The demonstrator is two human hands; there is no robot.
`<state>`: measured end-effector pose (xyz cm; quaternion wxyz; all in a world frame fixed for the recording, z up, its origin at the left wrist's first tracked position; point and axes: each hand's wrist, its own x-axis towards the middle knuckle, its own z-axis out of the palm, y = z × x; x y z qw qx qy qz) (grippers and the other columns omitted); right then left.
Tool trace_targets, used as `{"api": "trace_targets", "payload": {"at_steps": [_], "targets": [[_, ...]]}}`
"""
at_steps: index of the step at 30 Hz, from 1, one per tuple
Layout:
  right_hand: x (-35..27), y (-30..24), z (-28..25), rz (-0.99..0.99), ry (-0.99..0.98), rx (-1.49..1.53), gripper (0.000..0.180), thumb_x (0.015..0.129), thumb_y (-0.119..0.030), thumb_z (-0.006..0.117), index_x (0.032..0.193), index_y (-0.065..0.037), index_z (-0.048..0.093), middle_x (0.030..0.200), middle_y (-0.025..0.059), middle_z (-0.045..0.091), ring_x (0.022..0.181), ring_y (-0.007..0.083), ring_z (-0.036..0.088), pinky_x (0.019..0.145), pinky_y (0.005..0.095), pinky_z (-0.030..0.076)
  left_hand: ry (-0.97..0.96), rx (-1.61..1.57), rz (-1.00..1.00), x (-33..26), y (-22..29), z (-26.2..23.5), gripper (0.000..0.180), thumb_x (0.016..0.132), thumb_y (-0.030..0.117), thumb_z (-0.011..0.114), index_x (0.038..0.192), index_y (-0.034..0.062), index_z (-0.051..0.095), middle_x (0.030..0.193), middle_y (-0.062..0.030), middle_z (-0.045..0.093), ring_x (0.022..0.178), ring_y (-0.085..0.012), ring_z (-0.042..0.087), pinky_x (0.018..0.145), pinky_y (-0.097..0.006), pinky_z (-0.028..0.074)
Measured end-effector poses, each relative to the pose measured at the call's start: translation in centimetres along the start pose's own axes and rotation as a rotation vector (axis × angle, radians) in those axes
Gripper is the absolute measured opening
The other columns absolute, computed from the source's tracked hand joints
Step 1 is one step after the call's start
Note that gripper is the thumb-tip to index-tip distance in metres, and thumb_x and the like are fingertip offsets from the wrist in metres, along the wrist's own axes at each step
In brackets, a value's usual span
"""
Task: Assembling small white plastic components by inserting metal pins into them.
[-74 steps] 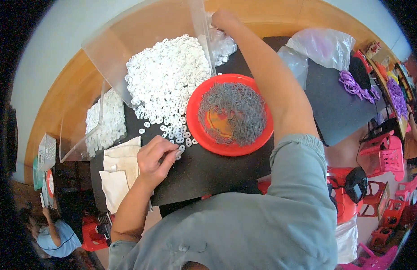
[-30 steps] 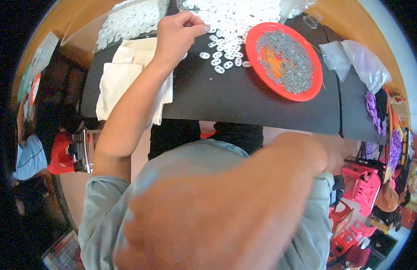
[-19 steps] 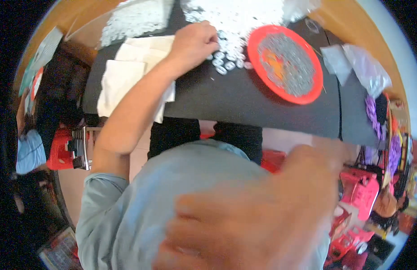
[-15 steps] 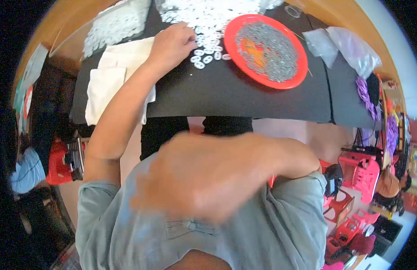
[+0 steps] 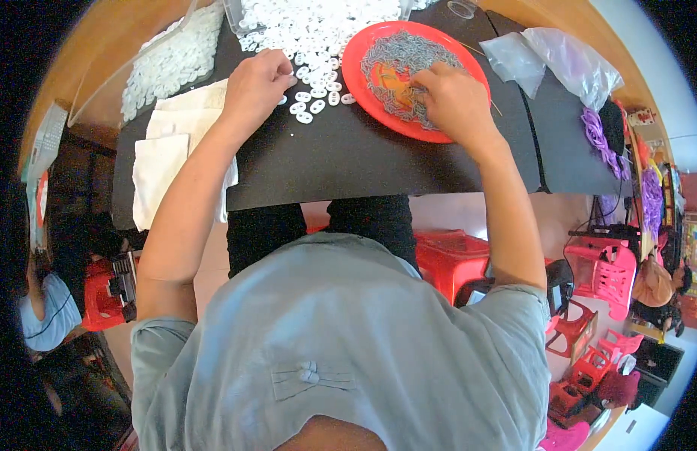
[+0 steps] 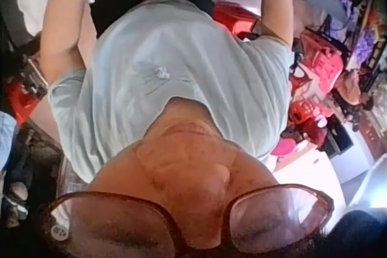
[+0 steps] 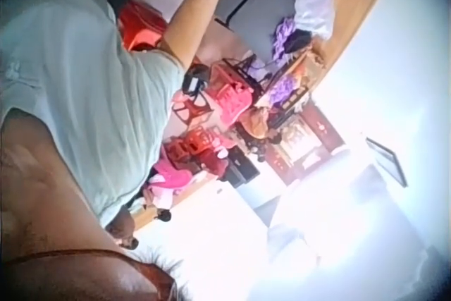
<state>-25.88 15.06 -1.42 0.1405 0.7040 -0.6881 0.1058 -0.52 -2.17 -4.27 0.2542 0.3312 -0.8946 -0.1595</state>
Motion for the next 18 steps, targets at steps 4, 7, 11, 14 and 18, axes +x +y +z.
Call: {"api": "trace_targets", "payload": {"at_steps": [4,7,11,14,18], "targets": [[0.3,-0.3,-0.9,0.027,0.016,0.111,0.02,0.077,-0.006,0.066,0.097,-0.01,0.066,0.087,0.0081,0.062,0.083,0.0298,0.063,0.07,0.0384,0.05,0.077,-0.033,-0.072,-0.6,0.0,-0.8,0.016,0.075,0.016,0.071,0.082,0.0042,0.063,0.089,-0.0119,0.063,0.087,-0.0327,0.061,0.074,-0.043,0.048],[-0.2,-0.4,-1.5,0.025,-0.051,0.144,0.019,0.076,-0.006,0.066,0.094,-0.009,0.065,0.086,0.0083,0.062,0.082,0.0293,0.062,0.07,0.0381,0.05,-0.003,0.018,-0.047,-0.5,-0.6,-1.1,0.018,0.074,0.019,0.071,0.077,0.0029,0.064,0.089,-0.0145,0.064,0.087,-0.0348,0.062,0.074,-0.044,0.048],[-0.7,0.3,-0.8,0.07,-0.041,0.172,0.014,0.076,-0.005,0.066,0.089,-0.005,0.061,0.085,0.0093,0.06,0.079,0.0279,0.062,0.068,0.036,0.049,-0.022,-0.002,0.021,-0.1,-0.3,-0.5,0.015,0.074,0.017,0.07,0.078,0.0029,0.065,0.086,-0.0172,0.064,0.085,-0.0368,0.062,0.073,-0.047,0.049],[-0.5,-0.3,-1.3,0.137,0.005,0.211,0.012,0.077,-0.004,0.065,0.088,-0.005,0.059,0.082,0.0094,0.059,0.075,0.0264,0.061,0.067,0.0341,0.048,-0.017,0.045,0.05,-0.1,-0.6,-0.5,0.013,0.075,0.015,0.067,0.078,0.0017,0.065,0.086,-0.0188,0.064,0.083,-0.0375,0.063,0.072,-0.047,0.049],[0.3,-1.0,-1.2,0.144,0.056,0.215,0.009,0.08,-0.006,0.064,0.087,-0.003,0.058,0.078,0.0101,0.056,0.071,0.0238,0.059,0.066,0.0308,0.046,0.022,0.192,0.117,-0.5,-1.2,-0.5,0.014,0.076,0.011,0.059,0.08,-0.0017,0.065,0.085,-0.0214,0.064,0.079,-0.0383,0.063,0.07,-0.047,0.051]]}}
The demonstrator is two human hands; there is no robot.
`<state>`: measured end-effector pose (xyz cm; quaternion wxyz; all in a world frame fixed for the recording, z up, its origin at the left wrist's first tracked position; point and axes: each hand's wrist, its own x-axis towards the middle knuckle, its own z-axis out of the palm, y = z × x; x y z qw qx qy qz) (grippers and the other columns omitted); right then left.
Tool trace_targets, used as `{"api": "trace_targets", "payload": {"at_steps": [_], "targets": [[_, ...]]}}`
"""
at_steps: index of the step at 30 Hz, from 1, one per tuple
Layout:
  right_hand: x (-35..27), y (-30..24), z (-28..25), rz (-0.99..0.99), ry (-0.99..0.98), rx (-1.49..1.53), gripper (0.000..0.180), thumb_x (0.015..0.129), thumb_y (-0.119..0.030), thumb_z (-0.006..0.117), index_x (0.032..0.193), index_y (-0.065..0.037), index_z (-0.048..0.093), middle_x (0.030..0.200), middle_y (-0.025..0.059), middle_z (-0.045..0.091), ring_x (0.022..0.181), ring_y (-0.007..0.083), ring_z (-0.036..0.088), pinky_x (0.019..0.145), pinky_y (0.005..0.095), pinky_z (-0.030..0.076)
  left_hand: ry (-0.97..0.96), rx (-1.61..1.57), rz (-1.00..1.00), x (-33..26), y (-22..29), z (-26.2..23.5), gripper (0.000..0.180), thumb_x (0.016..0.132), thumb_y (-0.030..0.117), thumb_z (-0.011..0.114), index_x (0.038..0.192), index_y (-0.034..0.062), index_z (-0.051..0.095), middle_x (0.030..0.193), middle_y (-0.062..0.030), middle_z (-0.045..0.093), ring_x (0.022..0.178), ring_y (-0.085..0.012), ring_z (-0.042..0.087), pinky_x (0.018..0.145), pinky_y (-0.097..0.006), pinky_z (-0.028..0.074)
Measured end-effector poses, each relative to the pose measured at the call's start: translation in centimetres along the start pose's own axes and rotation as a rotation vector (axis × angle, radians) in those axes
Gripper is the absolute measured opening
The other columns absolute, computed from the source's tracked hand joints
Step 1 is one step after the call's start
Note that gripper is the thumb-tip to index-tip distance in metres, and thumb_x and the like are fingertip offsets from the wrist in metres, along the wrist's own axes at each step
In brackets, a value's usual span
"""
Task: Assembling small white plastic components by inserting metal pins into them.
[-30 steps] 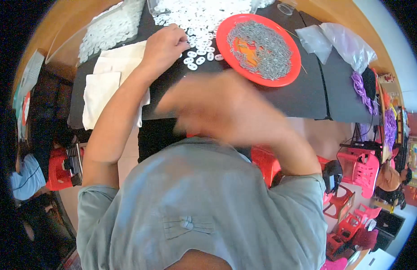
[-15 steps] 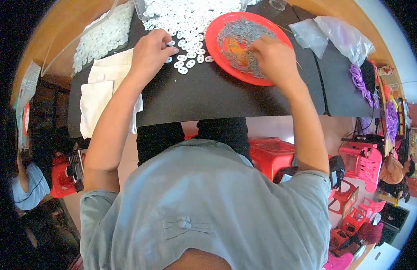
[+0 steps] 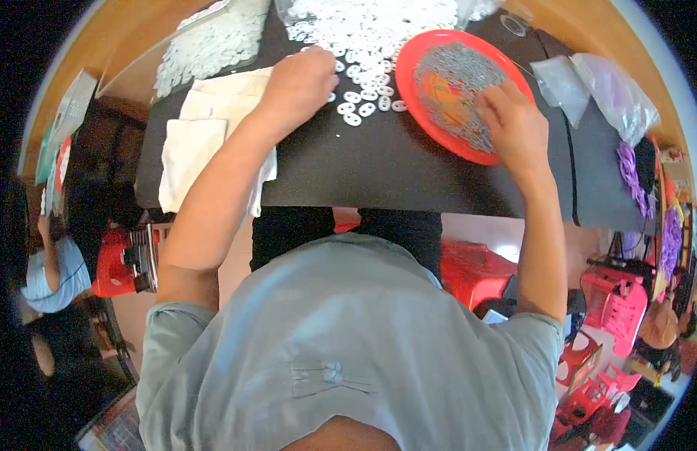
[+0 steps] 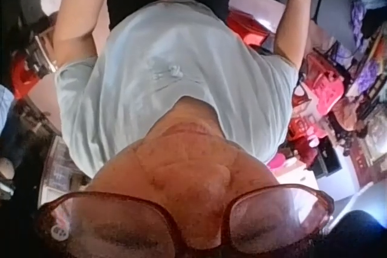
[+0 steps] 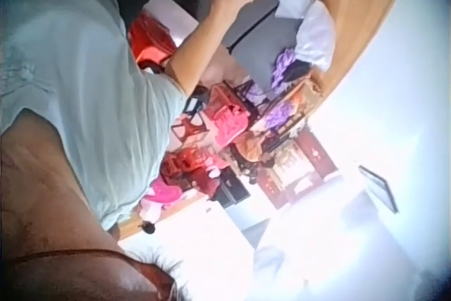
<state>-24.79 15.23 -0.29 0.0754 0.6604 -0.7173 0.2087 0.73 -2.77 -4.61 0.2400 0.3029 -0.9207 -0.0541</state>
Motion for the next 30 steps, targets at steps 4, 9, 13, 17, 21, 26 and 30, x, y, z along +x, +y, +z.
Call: {"api": "trace_targets", "payload": {"at_steps": [4,9,13,17,21,26,30], "targets": [[-0.7,2.2,1.2,0.064,0.045,0.206,0.013,0.085,-0.013,0.062,0.093,-0.003,0.062,0.083,0.0131,0.062,0.075,0.0245,0.061,0.068,0.034,0.048,-0.138,0.071,-0.048,0.9,0.5,1.7,0.018,0.074,0.014,0.058,0.077,0.0009,0.07,0.082,-0.0211,0.068,0.076,-0.0353,0.068,0.066,-0.047,0.054],[-1.2,5.6,0.7,0.218,0.036,0.567,0.011,0.09,-0.012,0.059,0.09,0.0,0.059,0.08,-0.0011,0.053,0.078,0.0086,0.047,0.071,0.0229,0.04,0.068,-0.026,-0.002,1.5,2.1,2.2,0.018,0.075,0.015,0.058,0.073,0.0014,0.069,0.073,-0.0195,0.066,0.072,-0.0346,0.067,0.066,-0.046,0.054],[0.3,5.6,1.9,0.15,-0.01,0.372,0.009,0.09,-0.01,0.06,0.09,-0.001,0.059,0.08,-0.0005,0.054,0.075,0.0098,0.049,0.07,0.0231,0.041,0.066,-0.269,-0.163,1.2,1.4,1.9,0.022,0.07,0.02,0.062,0.071,-0.0014,0.067,0.071,-0.0214,0.065,0.07,-0.0372,0.066,0.066,-0.047,0.052],[0.3,7.0,1.7,0.17,0.034,0.451,0.011,0.089,-0.013,0.062,0.087,-0.003,0.06,0.077,-0.002,0.054,0.071,0.008,0.047,0.065,0.0216,0.038,0.19,-0.534,-0.22,2.0,1.1,2.4,0.022,0.064,0.021,0.065,0.063,-0.0007,0.064,0.064,-0.0218,0.061,0.066,-0.0389,0.063,0.064,-0.047,0.05],[0.6,7.0,1.1,0.319,0.008,0.665,0.009,0.088,-0.014,0.064,0.082,-0.008,0.06,0.074,-0.0037,0.055,0.066,0.0031,0.043,0.057,0.0189,0.028,0.198,-0.628,-0.183,2.4,1.4,2.8,0.014,0.065,0.017,0.064,0.065,0.0021,0.065,0.067,-0.0188,0.064,0.067,-0.0368,0.063,0.063,-0.046,0.049],[2.8,-0.8,1.3,0.393,0.012,0.851,0.009,0.089,-0.014,0.063,0.083,-0.008,0.059,0.072,-0.0036,0.056,0.061,0.0026,0.041,0.054,0.0183,0.028,0.275,-0.71,-0.225,1.9,1.1,2.1,0.012,0.068,0.015,0.063,0.072,0.0039,0.067,0.072,-0.0169,0.066,0.069,-0.0336,0.065,0.067,-0.042,0.05],[4.4,-3.1,3.0,0.311,-0.221,0.968,0.01,0.092,-0.016,0.059,0.087,-0.008,0.059,0.07,-0.0037,0.056,0.059,0.0021,0.041,0.053,0.0182,0.028,0.187,-0.893,-0.184,2.5,1.5,2.2,0.013,0.069,0.014,0.062,0.071,0.003,0.069,0.071,-0.0173,0.067,0.069,-0.0304,0.067,0.067,-0.04,0.052]]}}
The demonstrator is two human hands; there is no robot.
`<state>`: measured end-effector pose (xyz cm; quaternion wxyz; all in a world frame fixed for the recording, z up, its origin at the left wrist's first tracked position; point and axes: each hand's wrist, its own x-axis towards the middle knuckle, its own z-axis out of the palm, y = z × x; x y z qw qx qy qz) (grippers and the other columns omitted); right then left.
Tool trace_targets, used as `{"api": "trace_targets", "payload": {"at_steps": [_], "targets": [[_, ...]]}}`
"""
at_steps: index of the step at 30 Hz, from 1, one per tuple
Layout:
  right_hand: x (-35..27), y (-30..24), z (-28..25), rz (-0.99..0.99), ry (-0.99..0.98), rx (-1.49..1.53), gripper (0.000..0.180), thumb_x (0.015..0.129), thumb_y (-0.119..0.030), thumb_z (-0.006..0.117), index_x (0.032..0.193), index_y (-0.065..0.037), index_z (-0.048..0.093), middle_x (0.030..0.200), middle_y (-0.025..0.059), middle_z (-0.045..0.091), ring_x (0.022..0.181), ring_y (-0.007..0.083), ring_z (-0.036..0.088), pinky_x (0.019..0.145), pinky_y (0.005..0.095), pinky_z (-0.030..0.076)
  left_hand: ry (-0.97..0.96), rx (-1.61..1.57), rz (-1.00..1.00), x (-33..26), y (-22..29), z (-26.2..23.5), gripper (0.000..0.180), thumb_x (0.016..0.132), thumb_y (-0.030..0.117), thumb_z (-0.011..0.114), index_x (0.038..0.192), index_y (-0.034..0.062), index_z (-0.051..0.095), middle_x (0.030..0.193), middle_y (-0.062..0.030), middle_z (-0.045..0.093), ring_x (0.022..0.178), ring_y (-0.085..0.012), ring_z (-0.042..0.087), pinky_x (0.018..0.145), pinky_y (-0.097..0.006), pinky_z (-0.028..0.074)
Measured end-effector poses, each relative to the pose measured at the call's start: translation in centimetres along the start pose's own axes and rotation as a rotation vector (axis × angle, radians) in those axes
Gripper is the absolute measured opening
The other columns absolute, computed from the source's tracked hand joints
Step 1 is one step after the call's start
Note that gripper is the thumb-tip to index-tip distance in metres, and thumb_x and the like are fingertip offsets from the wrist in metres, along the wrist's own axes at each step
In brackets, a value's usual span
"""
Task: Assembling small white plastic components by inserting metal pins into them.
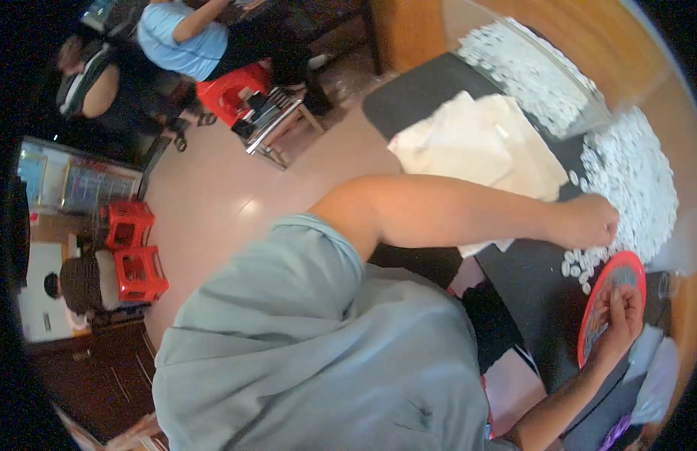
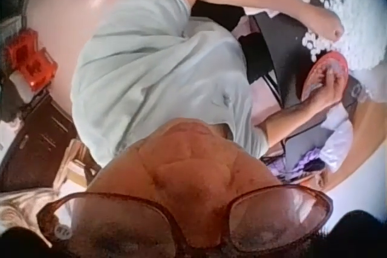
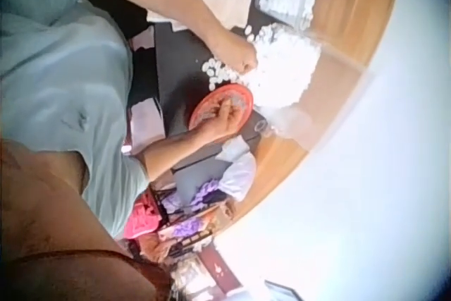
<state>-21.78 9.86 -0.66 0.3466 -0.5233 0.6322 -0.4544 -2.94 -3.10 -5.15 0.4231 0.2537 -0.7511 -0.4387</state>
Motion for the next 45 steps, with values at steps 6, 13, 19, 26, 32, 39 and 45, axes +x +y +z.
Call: {"api": "trace_targets", "payload": {"at_steps": [6,13,19,26,32,39,45], "targets": [[1.9,-2.1,4.4,-0.115,-0.164,-0.234,0.013,0.095,-0.015,0.055,0.086,-0.005,0.054,0.075,-0.0024,0.048,0.068,0.0066,0.042,0.059,0.0216,0.032,-0.136,-0.03,0.022,1.9,-2.3,2.1,0.014,0.069,0.015,0.069,0.075,0.0037,0.073,0.072,-0.0154,0.069,0.065,-0.0244,0.067,0.063,-0.036,0.053],[2.7,0.4,2.8,-0.296,-0.086,-0.371,0.013,0.096,-0.013,0.052,0.087,-0.004,0.051,0.076,-0.0007,0.047,0.067,0.0081,0.045,0.057,0.0231,0.038,-0.251,-0.42,-0.299,1.2,-0.8,2.2,0.005,0.072,0.002,0.068,0.073,0.0002,0.072,0.063,-0.011,0.067,0.05,-0.0174,0.062,0.041,-0.032,0.048],[0.5,-3.3,5.8,-0.173,-0.088,-0.548,0.012,0.098,-0.012,0.05,0.089,-0.003,0.052,0.076,0.0015,0.05,0.068,0.0098,0.049,0.056,0.0262,0.041,-0.209,-0.493,-0.41,0.2,-0.2,1.0,0.007,0.072,0.0,0.07,0.069,-0.0062,0.067,0.064,-0.014,0.065,0.048,-0.0197,0.061,0.036,-0.033,0.048],[-1.2,-3.6,4.2,-0.283,0.011,-0.498,0.012,0.096,-0.013,0.054,0.099,-0.002,0.059,0.083,0.0019,0.054,0.08,0.0124,0.05,0.071,0.0256,0.042,-0.249,-0.544,-0.288,1.0,0.4,2.9,0.019,0.075,0.009,0.068,0.059,-0.0023,0.065,0.054,-0.0114,0.062,0.046,-0.0188,0.059,0.037,-0.034,0.046],[1.0,-2.1,6.9,-0.261,-0.03,-0.31,0.01,0.092,-0.013,0.058,0.088,-0.004,0.059,0.076,-0.0018,0.052,0.072,0.0068,0.048,0.062,0.0225,0.039,-0.186,-0.715,-0.351,-2.3,1.3,-2.9,0.023,0.073,0.012,0.068,0.055,0.0022,0.058,0.049,-0.0077,0.054,0.04,-0.0151,0.052,0.035,-0.03,0.039],[0.4,-2.3,5.2,-0.177,0.021,-0.135,0.005,0.091,-0.007,0.06,0.09,-0.002,0.061,0.074,-0.0025,0.056,0.067,0.004,0.051,0.058,0.0188,0.04,-0.156,-0.716,-0.526,-1.4,3.7,-1.9,0.012,0.075,0.006,0.065,0.071,-0.0037,0.062,0.064,-0.0117,0.058,0.049,-0.0169,0.055,0.036,-0.029,0.039],[0.4,-1.7,4.8,-0.399,0.128,-0.253,0.01,0.09,-0.003,0.06,0.098,0.001,0.063,0.078,-0.0009,0.06,0.072,0.0059,0.055,0.063,0.021,0.045,-0.17,-0.736,-0.544,-1.9,3.8,-2.2,0.012,0.081,0.006,0.062,0.079,-0.0057,0.062,0.067,-0.0109,0.058,0.051,-0.016,0.054,0.039,-0.028,0.04]]}}
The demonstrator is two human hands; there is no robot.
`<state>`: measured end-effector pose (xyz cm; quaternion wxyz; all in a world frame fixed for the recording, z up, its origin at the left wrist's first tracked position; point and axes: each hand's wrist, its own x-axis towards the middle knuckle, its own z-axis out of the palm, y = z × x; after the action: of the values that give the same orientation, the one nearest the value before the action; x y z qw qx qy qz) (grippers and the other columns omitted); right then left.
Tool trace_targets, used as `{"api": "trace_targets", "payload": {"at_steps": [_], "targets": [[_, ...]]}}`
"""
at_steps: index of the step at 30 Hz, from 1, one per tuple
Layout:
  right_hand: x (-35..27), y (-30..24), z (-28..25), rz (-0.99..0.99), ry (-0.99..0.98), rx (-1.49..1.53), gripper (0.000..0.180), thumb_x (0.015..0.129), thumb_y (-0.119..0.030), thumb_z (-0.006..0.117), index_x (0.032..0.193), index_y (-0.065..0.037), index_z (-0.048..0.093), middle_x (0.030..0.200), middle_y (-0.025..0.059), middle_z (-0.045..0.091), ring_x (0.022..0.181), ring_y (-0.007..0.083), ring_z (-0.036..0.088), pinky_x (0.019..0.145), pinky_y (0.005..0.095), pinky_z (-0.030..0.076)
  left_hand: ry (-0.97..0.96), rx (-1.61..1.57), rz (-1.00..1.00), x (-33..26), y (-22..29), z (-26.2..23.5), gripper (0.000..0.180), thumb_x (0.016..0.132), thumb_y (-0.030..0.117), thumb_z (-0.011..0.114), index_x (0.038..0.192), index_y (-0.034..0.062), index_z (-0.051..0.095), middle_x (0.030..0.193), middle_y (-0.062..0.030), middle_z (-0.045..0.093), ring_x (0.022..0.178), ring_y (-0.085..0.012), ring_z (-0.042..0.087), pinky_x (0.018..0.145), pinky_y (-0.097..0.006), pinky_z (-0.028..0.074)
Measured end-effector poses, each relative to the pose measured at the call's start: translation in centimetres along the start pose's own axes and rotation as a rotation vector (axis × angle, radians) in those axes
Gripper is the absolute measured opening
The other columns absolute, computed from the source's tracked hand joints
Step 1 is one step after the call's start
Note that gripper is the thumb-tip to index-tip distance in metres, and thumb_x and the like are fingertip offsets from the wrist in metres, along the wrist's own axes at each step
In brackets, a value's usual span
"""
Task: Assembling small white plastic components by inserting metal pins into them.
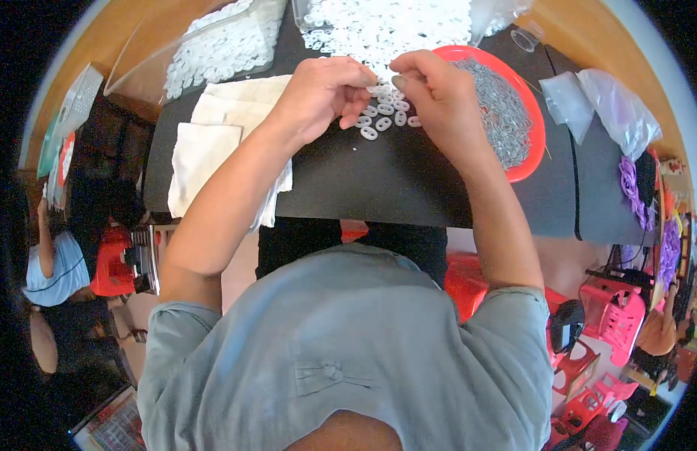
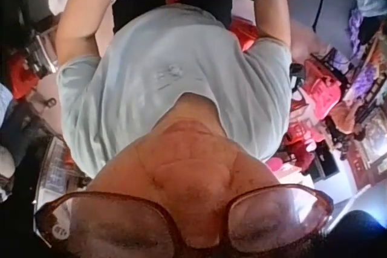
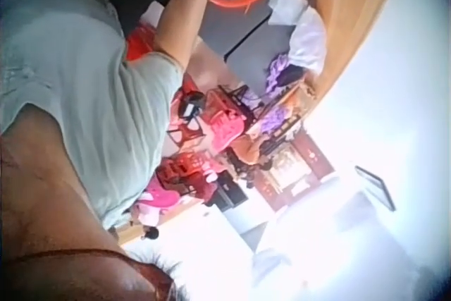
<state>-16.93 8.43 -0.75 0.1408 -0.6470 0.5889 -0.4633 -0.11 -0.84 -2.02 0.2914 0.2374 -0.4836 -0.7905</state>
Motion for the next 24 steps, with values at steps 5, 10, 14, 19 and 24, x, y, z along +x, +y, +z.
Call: {"api": "trace_targets", "payload": {"at_steps": [5,10,14,19,24], "targets": [[0.3,-0.7,0.1,-0.224,-0.035,-0.045,0.016,0.084,0.002,0.062,0.1,-0.001,0.065,0.078,0.0022,0.061,0.071,0.0085,0.058,0.062,0.0236,0.046,-0.042,0.001,-0.03,0.0,0.2,-0.2,0.013,0.082,0.005,0.059,0.084,-0.007,0.062,0.067,-0.0109,0.057,0.05,-0.0159,0.054,0.039,-0.027,0.04],[0.6,-0.1,0.2,-0.416,0.003,-0.227,0.02,0.081,0.005,0.062,0.099,-0.002,0.065,0.079,0.0082,0.062,0.07,0.0188,0.061,0.06,0.028,0.047,-0.054,-0.019,-0.057,0.1,0.2,-0.2,0.013,0.083,0.007,0.058,0.083,-0.0053,0.061,0.067,-0.0105,0.058,0.05,-0.0162,0.054,0.04,-0.028,0.04],[0.6,-0.7,0.6,-0.594,0.085,-0.395,0.021,0.078,0.007,0.061,0.096,-0.003,0.065,0.079,0.0122,0.061,0.07,0.0283,0.061,0.06,0.0315,0.048,-0.075,-0.113,-0.103,0.1,0.4,-0.3,0.012,0.081,0.005,0.059,0.075,-0.0056,0.061,0.064,-0.0128,0.058,0.05,-0.0186,0.055,0.039,-0.03,0.039],[0.0,-1.1,1.3,-0.435,0.165,-0.22,0.015,0.082,0.004,0.062,0.095,-0.003,0.064,0.078,0.0106,0.061,0.069,0.0234,0.062,0.06,0.0302,0.048,-0.131,-0.262,-0.142,0.2,0.6,-0.7,0.011,0.082,0.006,0.059,0.078,-0.0047,0.06,0.068,-0.0117,0.059,0.055,-0.0178,0.056,0.042,-0.03,0.04],[-0.3,-1.2,1.8,-0.33,0.159,-0.171,0.008,0.087,-0.001,0.062,0.095,-0.003,0.063,0.077,0.0085,0.062,0.068,0.016,0.061,0.062,0.0269,0.047,-0.124,-0.303,-0.148,0.2,0.7,-0.7,0.011,0.082,0.006,0.059,0.08,-0.0045,0.061,0.069,-0.0099,0.06,0.054,-0.0169,0.056,0.042,-0.029,0.04]]}}
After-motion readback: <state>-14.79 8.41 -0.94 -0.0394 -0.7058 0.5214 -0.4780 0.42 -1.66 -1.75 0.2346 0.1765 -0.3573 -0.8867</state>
